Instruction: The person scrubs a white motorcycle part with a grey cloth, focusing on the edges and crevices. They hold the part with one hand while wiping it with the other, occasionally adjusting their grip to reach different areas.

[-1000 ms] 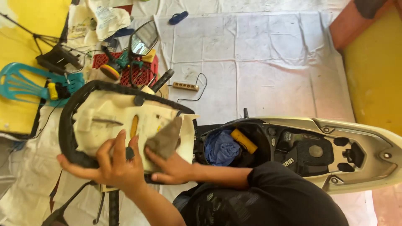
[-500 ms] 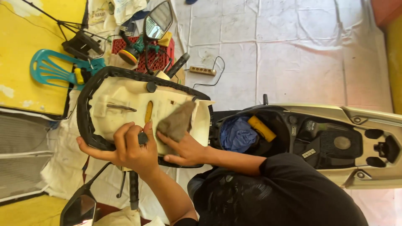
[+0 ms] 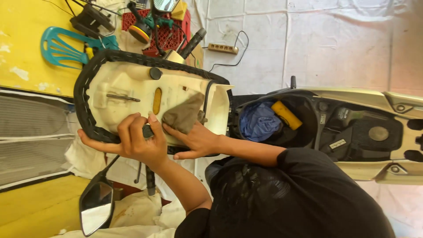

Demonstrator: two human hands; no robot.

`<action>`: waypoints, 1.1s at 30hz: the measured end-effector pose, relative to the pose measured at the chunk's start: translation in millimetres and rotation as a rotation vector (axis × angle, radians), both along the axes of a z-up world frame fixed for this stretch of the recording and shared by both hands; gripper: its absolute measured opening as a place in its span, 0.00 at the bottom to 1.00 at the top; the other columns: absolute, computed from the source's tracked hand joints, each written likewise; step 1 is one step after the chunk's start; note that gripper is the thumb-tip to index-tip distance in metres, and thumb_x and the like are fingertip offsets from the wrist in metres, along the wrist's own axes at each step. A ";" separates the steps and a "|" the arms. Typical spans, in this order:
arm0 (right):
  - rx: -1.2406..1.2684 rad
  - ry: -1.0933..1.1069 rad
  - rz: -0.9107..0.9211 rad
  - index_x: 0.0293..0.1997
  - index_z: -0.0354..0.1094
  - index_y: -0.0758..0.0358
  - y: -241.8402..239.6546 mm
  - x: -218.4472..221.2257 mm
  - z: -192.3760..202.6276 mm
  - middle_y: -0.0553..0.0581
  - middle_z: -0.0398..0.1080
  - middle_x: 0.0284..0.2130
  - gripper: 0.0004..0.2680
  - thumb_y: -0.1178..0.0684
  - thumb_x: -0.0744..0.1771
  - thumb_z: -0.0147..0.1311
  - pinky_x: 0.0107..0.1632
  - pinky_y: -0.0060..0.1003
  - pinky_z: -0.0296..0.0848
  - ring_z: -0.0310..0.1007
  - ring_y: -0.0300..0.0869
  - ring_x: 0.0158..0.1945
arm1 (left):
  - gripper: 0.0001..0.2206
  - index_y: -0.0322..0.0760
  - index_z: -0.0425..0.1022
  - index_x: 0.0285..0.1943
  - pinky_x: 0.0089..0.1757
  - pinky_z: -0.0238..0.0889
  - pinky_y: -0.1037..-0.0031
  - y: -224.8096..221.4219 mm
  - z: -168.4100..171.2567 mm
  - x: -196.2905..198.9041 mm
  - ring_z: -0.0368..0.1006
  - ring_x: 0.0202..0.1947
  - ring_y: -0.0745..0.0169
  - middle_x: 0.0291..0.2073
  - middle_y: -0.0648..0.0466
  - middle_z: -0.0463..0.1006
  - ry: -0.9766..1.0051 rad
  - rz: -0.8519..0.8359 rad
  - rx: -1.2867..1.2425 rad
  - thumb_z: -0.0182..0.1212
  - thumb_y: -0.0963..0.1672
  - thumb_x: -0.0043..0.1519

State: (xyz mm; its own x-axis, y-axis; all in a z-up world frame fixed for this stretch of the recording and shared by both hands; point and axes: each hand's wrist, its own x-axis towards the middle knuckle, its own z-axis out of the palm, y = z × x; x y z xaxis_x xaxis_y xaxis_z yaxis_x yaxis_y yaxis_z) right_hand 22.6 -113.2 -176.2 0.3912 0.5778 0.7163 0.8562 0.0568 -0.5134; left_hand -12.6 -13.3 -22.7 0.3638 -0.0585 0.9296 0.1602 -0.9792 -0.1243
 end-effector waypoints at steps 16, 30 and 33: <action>0.152 -0.178 0.161 0.65 0.68 0.54 21.5 43.0 -16.6 0.70 0.75 0.40 0.30 0.22 0.66 0.38 0.53 0.55 0.69 0.76 0.59 0.51 | 0.15 0.50 0.70 0.30 0.64 0.40 0.31 16.3 -7.9 -1.1 0.68 0.58 0.31 0.31 0.63 0.77 0.039 0.054 0.078 0.64 0.54 0.67; 0.210 -0.054 -0.008 0.69 0.63 0.50 32.1 44.9 -6.0 0.70 0.72 0.44 0.25 0.28 0.68 0.43 0.60 0.62 0.63 0.73 0.62 0.51 | 0.09 0.44 0.74 0.34 0.60 0.47 0.34 -16.3 0.6 -2.1 0.49 0.65 0.11 0.39 0.54 0.80 0.052 -0.002 0.018 0.69 0.45 0.65; 0.169 0.065 0.111 0.62 0.70 0.46 14.2 7.0 -30.2 0.59 0.75 0.34 0.24 0.26 0.64 0.51 0.51 0.50 0.73 0.79 0.52 0.45 | 0.09 0.43 0.73 0.34 0.61 0.46 0.34 -14.8 -1.8 -2.8 0.47 0.66 0.09 0.39 0.53 0.80 0.051 -0.028 0.005 0.68 0.45 0.65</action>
